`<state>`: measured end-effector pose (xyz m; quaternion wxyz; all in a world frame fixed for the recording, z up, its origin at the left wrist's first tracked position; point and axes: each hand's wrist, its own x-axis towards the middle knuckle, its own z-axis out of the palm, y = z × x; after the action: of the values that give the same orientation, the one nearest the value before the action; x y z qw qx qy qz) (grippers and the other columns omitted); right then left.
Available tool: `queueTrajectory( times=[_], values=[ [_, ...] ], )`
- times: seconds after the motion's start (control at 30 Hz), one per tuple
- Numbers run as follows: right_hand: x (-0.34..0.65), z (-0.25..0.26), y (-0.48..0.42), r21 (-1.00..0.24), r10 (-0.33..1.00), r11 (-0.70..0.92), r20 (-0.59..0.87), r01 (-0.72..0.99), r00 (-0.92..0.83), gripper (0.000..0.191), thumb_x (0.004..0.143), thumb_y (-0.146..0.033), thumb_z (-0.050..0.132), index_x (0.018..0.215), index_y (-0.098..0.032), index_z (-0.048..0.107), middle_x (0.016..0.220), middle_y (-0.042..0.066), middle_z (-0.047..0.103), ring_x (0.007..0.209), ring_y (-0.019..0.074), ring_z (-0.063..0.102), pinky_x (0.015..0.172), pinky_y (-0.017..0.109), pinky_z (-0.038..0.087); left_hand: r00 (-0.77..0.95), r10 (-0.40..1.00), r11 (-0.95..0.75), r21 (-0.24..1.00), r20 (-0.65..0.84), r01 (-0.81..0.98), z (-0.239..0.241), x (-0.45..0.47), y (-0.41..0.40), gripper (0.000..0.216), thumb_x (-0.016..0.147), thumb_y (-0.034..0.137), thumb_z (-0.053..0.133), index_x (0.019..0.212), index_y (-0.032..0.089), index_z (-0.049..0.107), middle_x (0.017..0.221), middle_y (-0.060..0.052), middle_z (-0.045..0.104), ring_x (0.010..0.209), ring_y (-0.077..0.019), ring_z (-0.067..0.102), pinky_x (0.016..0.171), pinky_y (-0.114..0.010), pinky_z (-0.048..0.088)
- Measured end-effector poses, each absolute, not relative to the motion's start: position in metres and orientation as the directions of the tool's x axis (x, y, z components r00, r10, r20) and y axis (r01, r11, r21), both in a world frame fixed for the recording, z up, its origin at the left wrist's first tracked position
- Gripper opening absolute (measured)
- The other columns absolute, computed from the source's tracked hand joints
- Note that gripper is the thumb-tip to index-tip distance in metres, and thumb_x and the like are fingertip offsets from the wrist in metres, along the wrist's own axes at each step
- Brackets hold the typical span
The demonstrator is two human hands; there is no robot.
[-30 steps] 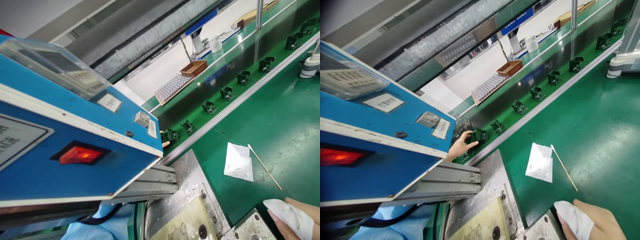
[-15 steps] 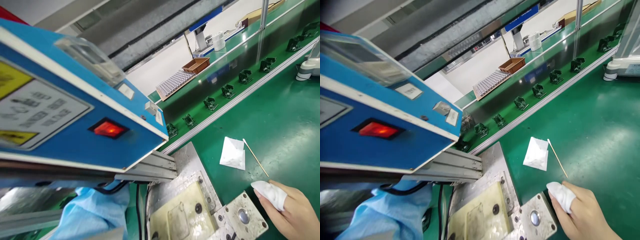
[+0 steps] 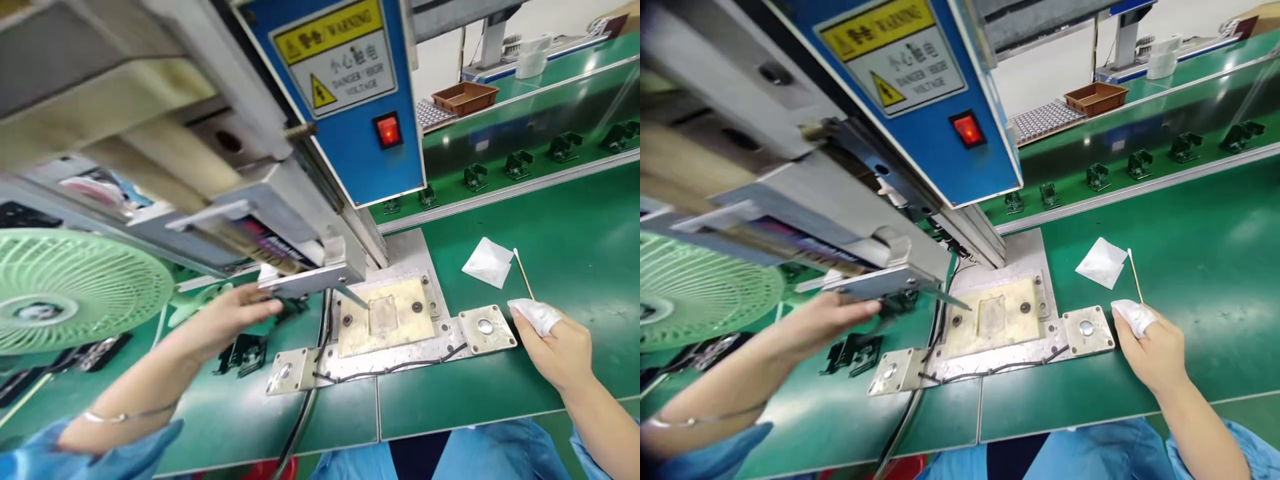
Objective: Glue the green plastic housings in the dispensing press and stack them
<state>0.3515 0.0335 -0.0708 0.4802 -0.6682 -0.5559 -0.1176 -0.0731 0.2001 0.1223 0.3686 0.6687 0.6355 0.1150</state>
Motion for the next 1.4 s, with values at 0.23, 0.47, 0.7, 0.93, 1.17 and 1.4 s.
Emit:
queueTrajectory(
  times=[0.23,0.47,0.7,0.93,1.17,1.4],
  values=[
    [0.362,-0.08,0.036,-0.602,0.662,-0.047,0.578,0.797,0.476,0.042,0.087,-0.054,0.057,0.083,-0.018,0.079,0.082,0.01,0.078,0.079,0.0276,0.076,0.077,0.036,0.061,0.408,0.738,0.346,0.82,-0.537,0.455,0.07,-0.01,0.144,0.062,0.051,0.041,0.091,0.096,0.016,0.056,0.088,-0.004,0.065,0.074,-0.0178,0.063,0.064,-0.028,0.048],
    [0.367,-0.079,0.04,-0.725,0.663,-0.104,0.46,0.681,0.59,0.059,0.078,-0.072,0.059,0.077,-0.016,0.078,0.082,0.015,0.077,0.079,0.0321,0.076,0.076,0.04,0.06,0.488,0.839,0.076,0.94,-0.241,0.333,0.039,0.026,0.176,0.066,0.051,0.039,0.093,0.098,0.018,0.052,0.094,-0.005,0.066,0.088,-0.0227,0.066,0.076,-0.035,0.054],
    [0.37,-0.078,0.041,-0.74,0.671,-0.136,0.42,0.659,0.61,0.064,0.076,-0.075,0.061,0.081,-0.013,0.079,0.086,0.016,0.078,0.085,0.0334,0.076,0.08,0.04,0.058,0.53,0.846,-0.151,0.922,-0.066,0.357,0.023,0.028,0.173,0.071,0.061,0.044,0.089,0.115,0.018,0.051,0.108,-0.009,0.065,0.094,-0.026,0.066,0.086,-0.043,0.056],
    [0.37,-0.075,0.031,-0.748,0.653,-0.23,0.356,0.622,0.669,0.063,0.076,-0.071,0.064,0.087,-0.01,0.079,0.089,0.018,0.077,0.091,0.0364,0.075,0.084,0.043,0.058,0.552,0.83,-0.451,0.675,0.077,0.584,0.041,-0.035,0.153,0.09,0.081,0.055,0.07,0.155,0.02,0.031,0.16,-0.017,0.027,0.148,-0.0356,0.03,0.118,-0.05,0.037],
    [0.366,-0.07,0.038,-0.698,0.667,-0.295,0.339,0.653,0.663,0.063,0.074,-0.073,0.063,0.08,-0.012,0.079,0.08,0.016,0.077,0.084,0.0366,0.074,0.074,0.041,0.057,0.603,0.794,-0.572,0.423,0.072,0.703,0.019,-0.028,0.118,0.065,0.096,0.049,0.054,0.149,0.015,0.044,0.156,-0.016,0.042,0.148,-0.0335,0.033,0.122,-0.051,0.03],
    [0.366,-0.064,0.033,-0.76,0.595,-0.383,0.232,0.526,0.769,0.054,0.07,-0.064,0.07,0.081,-0.011,0.078,0.083,0.018,0.077,0.091,0.0388,0.074,0.074,0.042,0.059,0.658,0.753,-0.617,0.369,0.018,0.695,0.012,0.003,0.107,0.069,0.092,0.058,0.058,0.144,0.013,0.051,0.158,-0.019,0.037,0.149,-0.0389,0.028,0.122,-0.059,0.024]
  ],
)
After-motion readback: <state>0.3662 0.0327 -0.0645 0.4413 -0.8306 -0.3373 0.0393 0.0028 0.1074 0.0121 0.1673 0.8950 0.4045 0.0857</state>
